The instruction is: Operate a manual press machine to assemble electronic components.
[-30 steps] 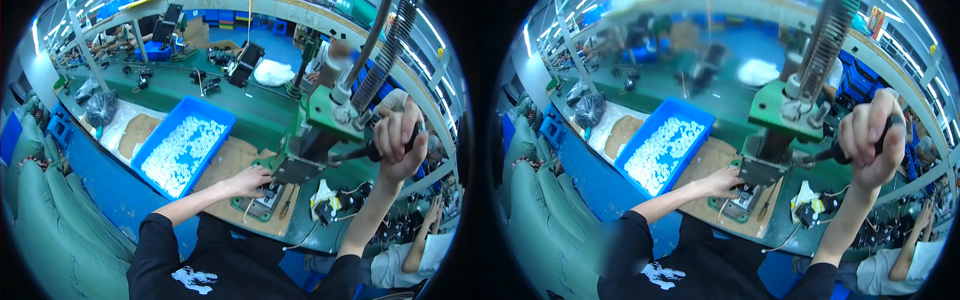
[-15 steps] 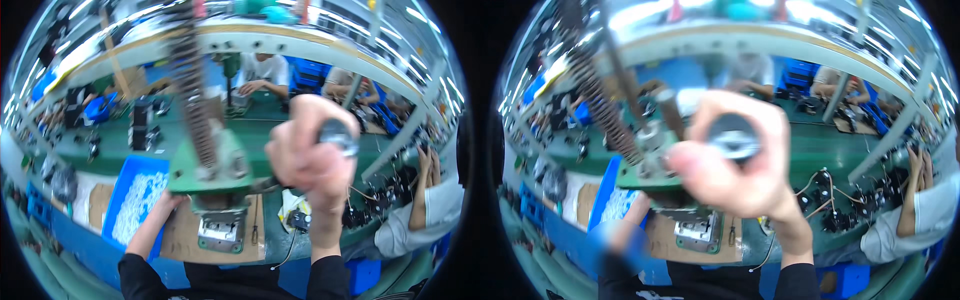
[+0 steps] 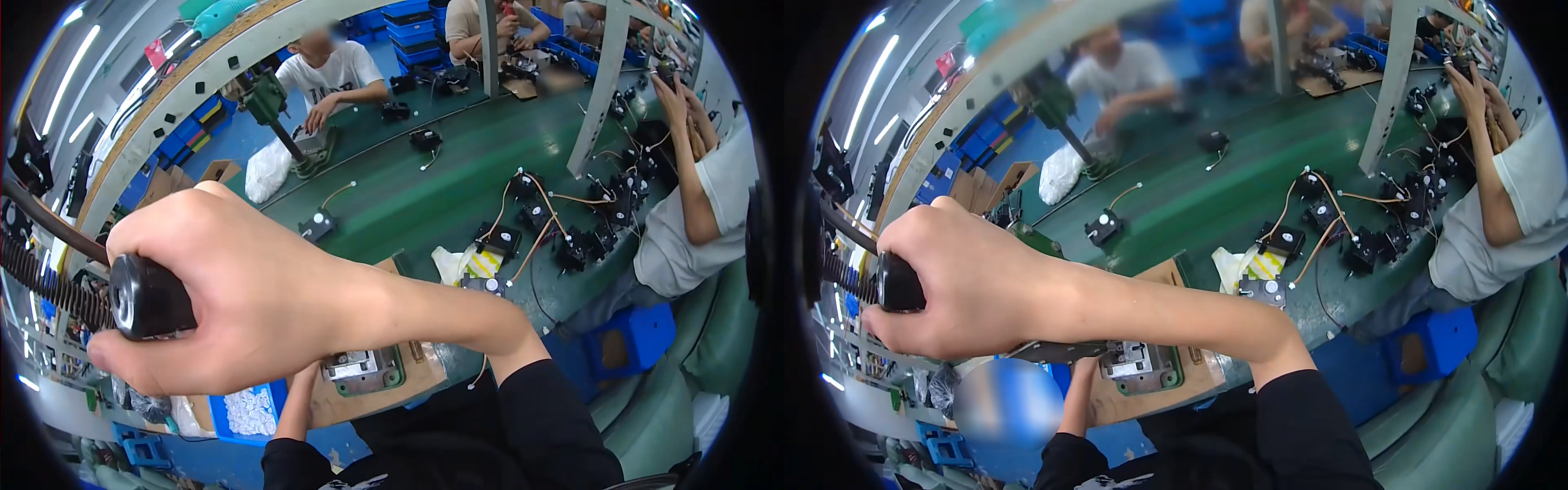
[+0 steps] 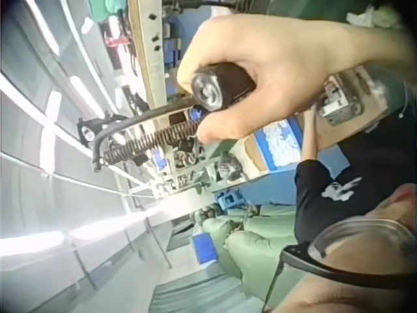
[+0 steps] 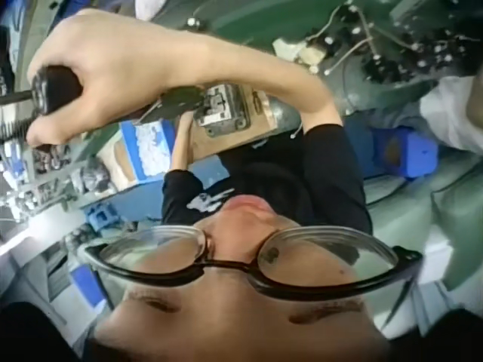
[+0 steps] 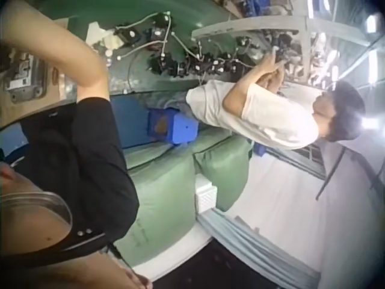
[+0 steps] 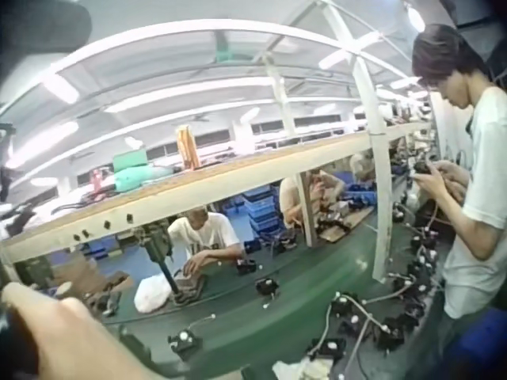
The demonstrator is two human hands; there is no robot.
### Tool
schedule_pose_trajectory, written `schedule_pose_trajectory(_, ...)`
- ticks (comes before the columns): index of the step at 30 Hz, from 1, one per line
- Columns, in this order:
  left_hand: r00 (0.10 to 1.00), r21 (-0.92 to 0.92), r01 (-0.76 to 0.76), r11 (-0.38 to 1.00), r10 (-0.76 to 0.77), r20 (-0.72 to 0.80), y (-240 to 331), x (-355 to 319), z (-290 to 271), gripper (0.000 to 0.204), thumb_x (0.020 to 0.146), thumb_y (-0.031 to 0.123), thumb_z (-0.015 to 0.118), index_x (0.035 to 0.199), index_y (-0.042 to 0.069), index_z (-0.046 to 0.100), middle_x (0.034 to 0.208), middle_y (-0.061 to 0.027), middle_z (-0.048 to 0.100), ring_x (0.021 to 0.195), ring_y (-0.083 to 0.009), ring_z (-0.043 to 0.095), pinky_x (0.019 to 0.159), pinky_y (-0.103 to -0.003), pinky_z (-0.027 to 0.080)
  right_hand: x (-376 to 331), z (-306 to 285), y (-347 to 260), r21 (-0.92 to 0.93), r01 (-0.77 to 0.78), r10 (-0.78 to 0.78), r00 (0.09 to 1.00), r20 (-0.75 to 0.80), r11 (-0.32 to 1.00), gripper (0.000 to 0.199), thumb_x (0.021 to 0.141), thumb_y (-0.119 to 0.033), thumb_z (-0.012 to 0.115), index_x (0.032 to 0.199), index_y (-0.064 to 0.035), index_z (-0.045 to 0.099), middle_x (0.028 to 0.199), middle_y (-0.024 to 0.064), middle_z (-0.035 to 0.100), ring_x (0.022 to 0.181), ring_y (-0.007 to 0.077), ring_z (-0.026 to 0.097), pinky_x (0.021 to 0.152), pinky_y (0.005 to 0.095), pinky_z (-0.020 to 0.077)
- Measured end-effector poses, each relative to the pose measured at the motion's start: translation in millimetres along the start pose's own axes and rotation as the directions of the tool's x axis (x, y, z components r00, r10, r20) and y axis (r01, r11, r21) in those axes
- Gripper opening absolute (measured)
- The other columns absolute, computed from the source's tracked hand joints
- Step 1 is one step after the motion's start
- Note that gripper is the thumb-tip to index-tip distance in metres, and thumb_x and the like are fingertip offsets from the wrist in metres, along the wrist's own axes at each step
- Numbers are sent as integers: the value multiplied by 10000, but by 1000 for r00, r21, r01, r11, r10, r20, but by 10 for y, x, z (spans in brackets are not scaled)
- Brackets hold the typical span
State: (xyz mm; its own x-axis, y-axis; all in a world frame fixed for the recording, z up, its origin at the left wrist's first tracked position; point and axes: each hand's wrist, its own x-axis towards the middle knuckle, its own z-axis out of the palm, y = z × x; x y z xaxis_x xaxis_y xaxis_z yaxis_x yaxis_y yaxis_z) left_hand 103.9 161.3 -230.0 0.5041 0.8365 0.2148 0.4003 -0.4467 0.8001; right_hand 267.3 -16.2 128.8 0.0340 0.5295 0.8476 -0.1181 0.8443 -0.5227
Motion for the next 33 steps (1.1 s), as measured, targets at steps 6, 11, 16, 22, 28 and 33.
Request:
schedule_pose_trajectory(6, 993, 35, -56, 998, 60, -100, 0, -471, -264, 496, 722, 231, 758, 1119, -15, 591, 1109, -226, 618, 1064, -393, 586, 931, -459, 474, 63, 87, 125, -231, 385, -353, 920, 169, 894, 279, 863, -159, 743, 1020, 16, 593, 759, 104, 683, 648, 157, 681, 523, 249, 498)
schedule_pose_trajectory(11, 981, 5, -187, 982, 187, -61, 147, -588, -28, 469, 724, 225, 746, 1091, -22, 590, 1087, -241, 613, 1049, -420, 580, 918, -476, 474, -78, 81, 65, 115, -46, 42, 998, 41, 992, 343, 964, -307, 635, 809, -55, 460, 562, -37, 392, 408, 31, 307, 376, 201, 224)
schedule_pose_trajectory(16, 993, 100, -119, 988, 121, -8, 566, -697, -298, 419, 766, 244, 703, 1068, -25, 593, 1073, -236, 615, 1055, -415, 569, 912, -491, 468, -105, 99, 107, 87, -53, 49, 997, 53, 995, 411, 1012, -407, 559, 807, -87, 403, 538, -48, 326, 388, 29, 238, 353, 198, 196)
schedule_pose_trajectory(22, 953, 160, -252, 954, 273, -129, 339, -669, -105, 345, 872, 262, 644, 1058, -25, 593, 1045, -220, 618, 1037, -398, 577, 893, -484, 481, -130, 86, 52, 45, 2, -5, 997, 72, 999, 361, 1063, -379, 454, 845, -99, 383, 549, -54, 345, 390, 11, 253, 361, 166, 219)
schedule_pose_trajectory(28, 959, -20, -272, 962, 269, -85, 96, -446, -312, 289, 941, 271, 609, 1036, -1, 637, 959, -206, 650, 954, -384, 627, 824, -474, 504, -109, 39, 83, 40, 8, -8, 1000, 1, 999, 415, 993, -428, 589, 850, -106, 369, 516, -57, 363, 349, 20, 276, 332, 162, 231)
schedule_pose_trajectory(33, 945, -154, -325, 933, 316, -81, -221, 274, -1104, 294, 931, 232, 632, 1102, -6, 647, 961, -201, 668, 903, -347, 660, 800, -424, 523, -222, -98, 20, -71, 32, -36, 998, -55, 997, 346, 1010, -350, 591, 888, -119, 364, 550, -65, 365, 367, -2, 288, 340, 136, 218)
